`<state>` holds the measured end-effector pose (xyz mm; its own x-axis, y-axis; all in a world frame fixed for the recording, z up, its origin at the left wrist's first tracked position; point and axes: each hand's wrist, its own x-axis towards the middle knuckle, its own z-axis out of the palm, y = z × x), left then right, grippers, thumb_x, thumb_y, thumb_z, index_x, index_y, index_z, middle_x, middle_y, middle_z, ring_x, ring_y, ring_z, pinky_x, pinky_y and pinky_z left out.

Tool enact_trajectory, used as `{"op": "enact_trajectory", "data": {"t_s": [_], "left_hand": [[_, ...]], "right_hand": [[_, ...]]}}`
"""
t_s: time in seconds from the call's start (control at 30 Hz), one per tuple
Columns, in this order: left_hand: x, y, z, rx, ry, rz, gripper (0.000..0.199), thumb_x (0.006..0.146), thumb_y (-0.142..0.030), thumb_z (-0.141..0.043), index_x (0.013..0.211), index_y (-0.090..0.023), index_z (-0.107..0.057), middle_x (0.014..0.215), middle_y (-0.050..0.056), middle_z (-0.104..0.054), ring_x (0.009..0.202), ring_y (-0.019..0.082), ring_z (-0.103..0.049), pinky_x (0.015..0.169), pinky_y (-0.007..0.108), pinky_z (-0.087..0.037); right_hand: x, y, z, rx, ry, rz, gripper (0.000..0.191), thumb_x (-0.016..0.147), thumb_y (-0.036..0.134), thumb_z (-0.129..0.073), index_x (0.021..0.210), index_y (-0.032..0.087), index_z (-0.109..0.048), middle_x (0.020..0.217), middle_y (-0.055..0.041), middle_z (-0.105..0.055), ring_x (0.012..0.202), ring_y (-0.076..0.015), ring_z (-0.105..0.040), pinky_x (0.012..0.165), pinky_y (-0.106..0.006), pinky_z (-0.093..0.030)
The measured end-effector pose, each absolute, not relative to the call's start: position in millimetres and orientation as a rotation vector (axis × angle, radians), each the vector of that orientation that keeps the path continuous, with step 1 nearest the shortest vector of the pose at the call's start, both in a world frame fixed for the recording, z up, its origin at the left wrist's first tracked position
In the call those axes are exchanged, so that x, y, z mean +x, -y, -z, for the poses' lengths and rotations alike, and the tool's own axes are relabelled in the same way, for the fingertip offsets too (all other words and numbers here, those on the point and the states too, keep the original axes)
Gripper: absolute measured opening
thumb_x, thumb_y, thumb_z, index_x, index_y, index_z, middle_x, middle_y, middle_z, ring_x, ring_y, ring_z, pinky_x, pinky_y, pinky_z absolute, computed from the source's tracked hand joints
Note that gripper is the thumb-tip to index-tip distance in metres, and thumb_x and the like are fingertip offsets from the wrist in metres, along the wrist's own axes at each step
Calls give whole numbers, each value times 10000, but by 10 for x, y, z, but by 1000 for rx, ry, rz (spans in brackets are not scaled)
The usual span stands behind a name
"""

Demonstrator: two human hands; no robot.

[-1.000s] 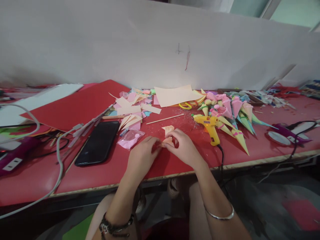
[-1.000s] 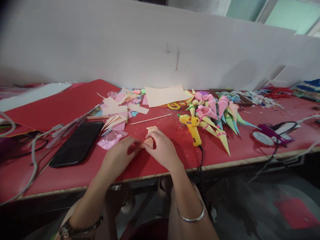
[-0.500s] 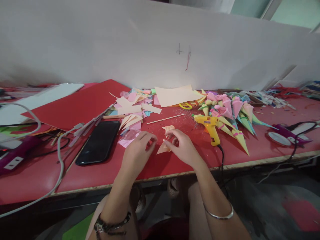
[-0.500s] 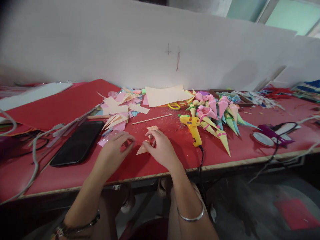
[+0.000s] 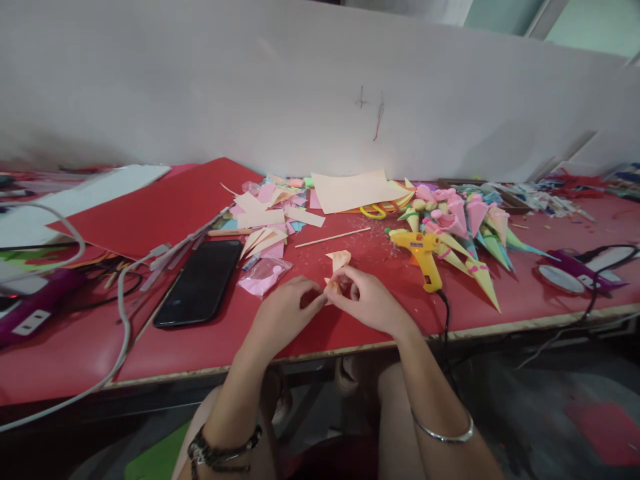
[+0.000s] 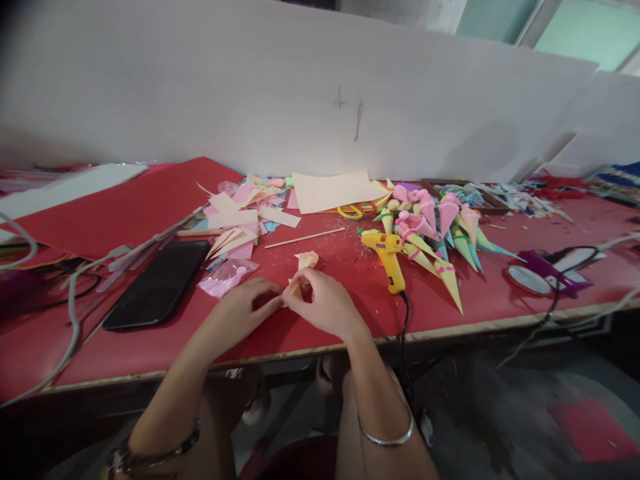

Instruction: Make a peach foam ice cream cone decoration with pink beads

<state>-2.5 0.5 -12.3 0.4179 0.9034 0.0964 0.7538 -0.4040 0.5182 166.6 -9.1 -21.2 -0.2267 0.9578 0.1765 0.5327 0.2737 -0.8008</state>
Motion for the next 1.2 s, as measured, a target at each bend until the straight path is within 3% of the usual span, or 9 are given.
{"op": "enact_trajectory", "data": {"t_s": [0.33, 0.57, 0.8, 0.93, 1.03, 1.2], "left_hand": [[-29, -8, 85, 2145, -1278, -742, 203, 819, -313, -439, 850, -191, -599, 871, 27, -645, 802, 160, -579, 725, 273, -435], [-49, -25, 127, 2139, -1366, -724, 157, 789, -272, -467, 814, -188, -596, 834, 32, -662, 766, 171, -594, 689, 276, -437], [-47, -41, 131, 2148, -1378, -719, 83, 764, -202, -490, 771, -188, -571, 805, 10, -631, 741, 155, -562, 680, 261, -419], [-65, -53, 122, 2213, -1389, -784, 59, 761, -183, -496, 763, -188, -555, 806, 13, -604, 762, 157, -544, 701, 267, -413], [-90, -61, 141, 2211, -1454, -777, 69, 760, -168, -482, 766, -188, -548, 825, 19, -590, 754, 161, -544, 690, 277, -418], [-120, -62, 148, 2180, -1684, -768, 86, 766, -177, -471, 806, -189, -547, 906, 32, -583, 730, 160, -548, 675, 286, -434]], "right_hand": [[1616, 36, 226, -1124, 1669, -896, 138, 774, 200, -469, 896, 194, -533, 825, -7, -551, 766, -117, -561, 687, -239, -470], [1632, 24, 254, -1214, 1625, -891, 150, 760, 202, -466, 891, 200, -539, 790, 9, -542, 628, -94, -531, 599, -226, -459], [1658, -9, 300, -1258, 1684, -866, 174, 753, 157, -450, 890, 195, -550, 824, -8, -579, 671, -113, -557, 628, -235, -456], [1653, 1, 273, -1300, 1706, -683, 159, 735, 137, -480, 848, 188, -580, 823, -21, -616, 710, -129, -568, 659, -237, -443], [1646, 13, 251, -1353, 1730, -521, 84, 758, 189, -496, 750, 196, -579, 733, -8, -603, 641, -131, -542, 614, -238, -416], [1643, 24, 243, -1453, 1805, -376, 114, 782, 245, -502, 704, 203, -574, 716, -7, -577, 605, -128, -516, 585, -236, -383]]}}
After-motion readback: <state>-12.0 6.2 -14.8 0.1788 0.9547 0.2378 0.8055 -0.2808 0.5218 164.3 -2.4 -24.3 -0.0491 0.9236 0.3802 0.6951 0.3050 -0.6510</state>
